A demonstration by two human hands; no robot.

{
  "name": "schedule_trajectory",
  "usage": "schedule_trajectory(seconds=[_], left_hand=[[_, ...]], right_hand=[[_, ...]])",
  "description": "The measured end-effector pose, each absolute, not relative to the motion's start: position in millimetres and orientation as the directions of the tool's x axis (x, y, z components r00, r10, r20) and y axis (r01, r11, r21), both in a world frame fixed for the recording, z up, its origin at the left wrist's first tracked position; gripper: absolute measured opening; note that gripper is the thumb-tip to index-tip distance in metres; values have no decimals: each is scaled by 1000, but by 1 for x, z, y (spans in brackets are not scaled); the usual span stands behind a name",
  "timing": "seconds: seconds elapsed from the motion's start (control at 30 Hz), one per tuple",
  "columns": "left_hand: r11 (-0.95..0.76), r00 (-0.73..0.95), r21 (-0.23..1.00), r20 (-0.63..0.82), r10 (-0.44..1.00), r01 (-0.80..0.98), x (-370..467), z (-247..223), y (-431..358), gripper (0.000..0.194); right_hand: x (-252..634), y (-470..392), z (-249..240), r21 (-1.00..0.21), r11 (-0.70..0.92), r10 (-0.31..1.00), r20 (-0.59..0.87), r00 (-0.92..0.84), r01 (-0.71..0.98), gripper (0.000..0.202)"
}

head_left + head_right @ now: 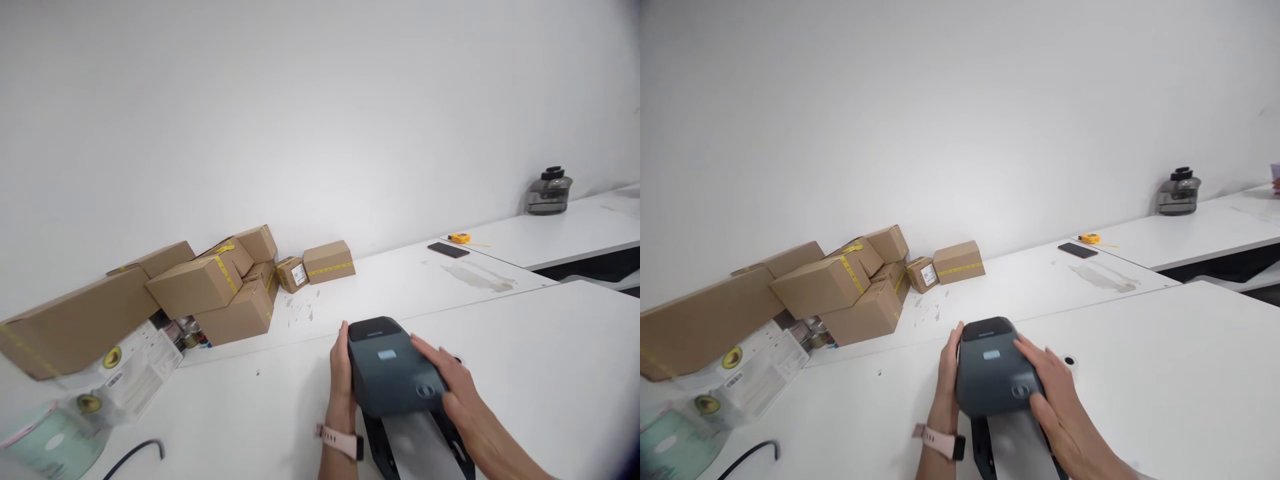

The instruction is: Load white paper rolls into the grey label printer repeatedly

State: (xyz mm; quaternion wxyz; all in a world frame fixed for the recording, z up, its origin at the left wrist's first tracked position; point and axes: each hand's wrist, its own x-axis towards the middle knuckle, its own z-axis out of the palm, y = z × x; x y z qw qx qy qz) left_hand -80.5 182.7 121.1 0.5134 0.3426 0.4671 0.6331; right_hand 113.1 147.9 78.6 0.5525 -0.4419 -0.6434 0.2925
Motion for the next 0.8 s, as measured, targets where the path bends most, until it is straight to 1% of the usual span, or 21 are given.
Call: schedule_trajectory(seconds=[0.03,0.07,0.1,0.17,0.23,0.3,0.37,0.53,0.67,0.8], left_hand=[[-50,-206,935,-25,978,-351,-82,129,190,64],[-76,-215,931,-3,977,-357,-83,134,198,63],[-105,-229,927,22,973,-359,-85,136,205,63],[-165,-295,927,62,953,-338,-89,132,216,62],[-182,-314,931,78,946,-317,-91,120,219,62],[-161,-296,939,67,953,-303,-92,105,213,63],[-128,-261,948,50,964,-290,-92,90,203,65],[-68,-188,966,21,982,-250,-93,69,179,86],[-54,-163,966,13,986,-253,-95,61,177,88],[-87,-167,968,48,985,-234,-95,55,181,85]], right_hand=[[112,156,98,-811,499,862,502,-75,306,56],[110,165,116,-758,557,822,561,-97,339,54],[106,176,134,-723,587,799,591,-113,364,52],[98,199,165,-692,594,783,615,-95,410,53],[90,222,187,-690,557,805,585,-97,463,55],[84,243,201,-707,492,850,516,-106,508,57],[78,263,210,-726,432,885,455,-97,535,60],[66,309,215,-743,361,913,405,-52,563,72],[62,326,211,-753,345,918,396,-33,561,75],[67,318,207,-757,388,907,415,-72,525,73]])
